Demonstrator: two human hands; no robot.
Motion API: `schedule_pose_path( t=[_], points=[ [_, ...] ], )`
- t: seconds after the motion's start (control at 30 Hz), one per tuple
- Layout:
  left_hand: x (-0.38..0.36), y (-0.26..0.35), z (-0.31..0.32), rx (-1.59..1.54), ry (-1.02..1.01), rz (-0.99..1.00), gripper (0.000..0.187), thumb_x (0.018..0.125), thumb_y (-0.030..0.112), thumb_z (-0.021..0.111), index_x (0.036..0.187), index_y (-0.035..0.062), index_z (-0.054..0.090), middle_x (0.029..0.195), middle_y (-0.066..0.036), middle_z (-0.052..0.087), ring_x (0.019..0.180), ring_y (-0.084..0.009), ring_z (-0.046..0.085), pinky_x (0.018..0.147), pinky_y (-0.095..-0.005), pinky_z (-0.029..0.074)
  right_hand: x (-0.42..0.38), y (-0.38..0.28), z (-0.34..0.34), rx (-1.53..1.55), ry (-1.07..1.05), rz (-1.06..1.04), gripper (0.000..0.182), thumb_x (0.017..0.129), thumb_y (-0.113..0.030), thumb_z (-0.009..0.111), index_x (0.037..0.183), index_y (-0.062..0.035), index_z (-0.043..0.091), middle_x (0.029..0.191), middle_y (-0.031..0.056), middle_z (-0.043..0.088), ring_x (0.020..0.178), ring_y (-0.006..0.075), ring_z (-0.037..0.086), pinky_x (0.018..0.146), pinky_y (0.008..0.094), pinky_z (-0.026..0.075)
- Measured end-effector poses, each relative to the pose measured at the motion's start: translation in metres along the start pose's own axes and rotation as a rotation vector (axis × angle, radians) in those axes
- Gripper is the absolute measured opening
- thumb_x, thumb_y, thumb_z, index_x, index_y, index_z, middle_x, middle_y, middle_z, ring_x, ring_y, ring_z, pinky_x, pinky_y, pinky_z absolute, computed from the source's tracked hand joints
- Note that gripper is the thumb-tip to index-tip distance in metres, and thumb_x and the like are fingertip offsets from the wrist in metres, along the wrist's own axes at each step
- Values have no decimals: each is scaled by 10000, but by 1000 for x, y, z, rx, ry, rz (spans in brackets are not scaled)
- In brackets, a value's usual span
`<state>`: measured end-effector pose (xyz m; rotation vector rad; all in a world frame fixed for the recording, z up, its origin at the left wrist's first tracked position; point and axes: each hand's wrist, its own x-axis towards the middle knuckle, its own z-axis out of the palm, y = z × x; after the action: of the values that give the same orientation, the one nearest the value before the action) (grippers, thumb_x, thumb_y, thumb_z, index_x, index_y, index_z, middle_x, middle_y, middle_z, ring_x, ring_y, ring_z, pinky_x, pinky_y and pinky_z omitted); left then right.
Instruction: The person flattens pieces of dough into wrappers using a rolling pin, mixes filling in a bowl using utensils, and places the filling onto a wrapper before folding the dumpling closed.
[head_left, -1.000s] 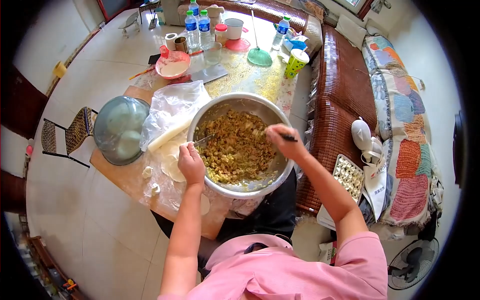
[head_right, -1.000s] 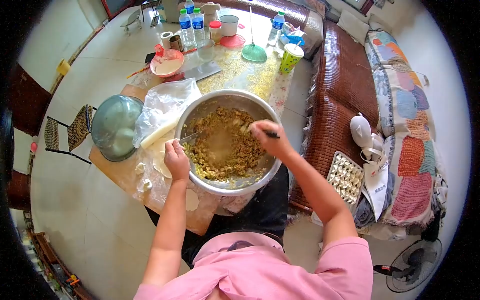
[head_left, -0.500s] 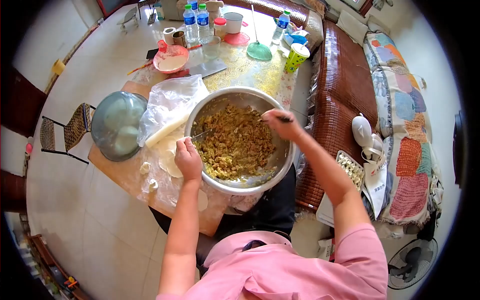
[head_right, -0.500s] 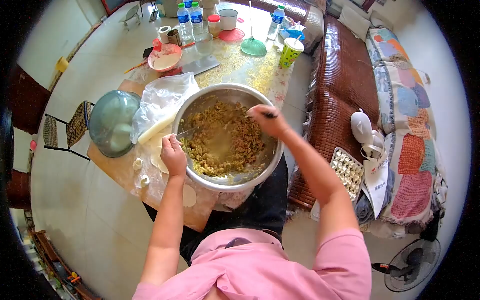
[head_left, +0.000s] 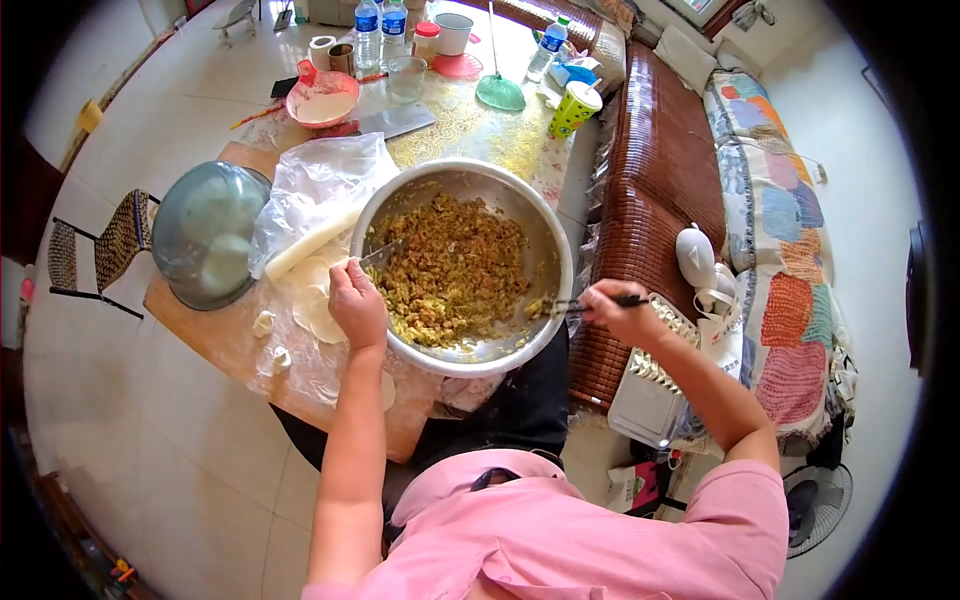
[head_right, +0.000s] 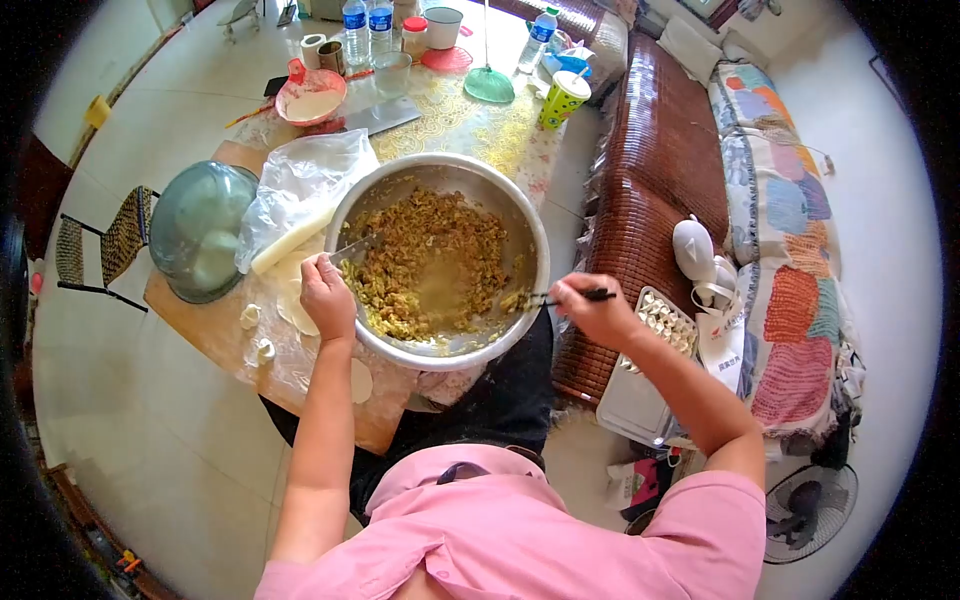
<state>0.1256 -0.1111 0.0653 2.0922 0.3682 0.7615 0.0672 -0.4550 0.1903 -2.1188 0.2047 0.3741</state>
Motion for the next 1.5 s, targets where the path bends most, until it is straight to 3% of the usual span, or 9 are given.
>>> schedule_pose_path(
  t=[0.2,0.33,0.4,0.53,0.8,0.93,1.03,1.2,1.5],
  points=[
    [0,1,0,23,-13,-50,192,967,192,469,881,36,541,767,-162,616,694,-350,596,608,-435,455,-20,-15,83,238,-165,119,248,936,-206,538,936,13,654,796,47,655,717,116,633,661,245,520],
    [-1,2,-1,27,-15,-7,187,967,190,471,883,39,542,735,-148,609,662,-334,592,588,-423,451,50,0,164,415,-158,-153,139,876,-139,604,939,-28,660,805,46,664,763,112,630,706,262,506],
    [-1,4,-2,4,-10,5,181,966,187,473,889,41,546,717,-140,605,643,-318,590,579,-413,451,80,-19,162,43,24,-639,108,842,-89,646,928,-25,661,835,63,683,776,127,634,710,282,507],
    [0,4,-4,-7,-42,-23,167,961,177,483,896,40,553,715,-136,604,640,-308,593,575,-406,452,98,-16,108,9,89,-662,105,839,-57,653,923,6,661,864,127,678,775,184,651,714,288,505],
    [-2,3,-4,-2,-51,-22,169,964,179,474,931,42,568,740,-128,618,662,-291,608,598,-398,464,34,-23,93,5,-507,-706,78,844,-17,588,893,37,615,811,177,602,751,303,602,661,360,469],
    [-2,5,-6,-8,-54,-21,165,966,174,472,935,46,571,731,-118,617,662,-275,609,602,-389,468,101,-30,126,189,-123,-1011,116,814,-5,608,921,25,640,860,174,644,792,282,638,696,348,495],
    [-3,6,-7,-20,-47,-10,208,983,204,445,938,44,571,717,-96,618,650,-244,608,613,-368,470,100,-27,79,-128,79,-696,81,834,-30,633,889,22,661,886,158,675,829,251,664,727,332,513],
    [-7,5,-8,-73,-71,-26,215,1000,211,414,992,49,555,758,-82,656,692,-214,639,652,-330,482,33,-28,95,-22,-441,-649,122,836,14,604,943,27,659,866,148,667,821,232,649,740,330,509],
    [-10,4,-9,16,-45,-8,197,1002,202,404,1021,62,541,774,-79,667,705,-206,646,652,-328,483,112,-3,91,-47,310,-762,104,853,-18,594,936,10,650,892,170,658,828,283,646,729,343,502]
  ],
)
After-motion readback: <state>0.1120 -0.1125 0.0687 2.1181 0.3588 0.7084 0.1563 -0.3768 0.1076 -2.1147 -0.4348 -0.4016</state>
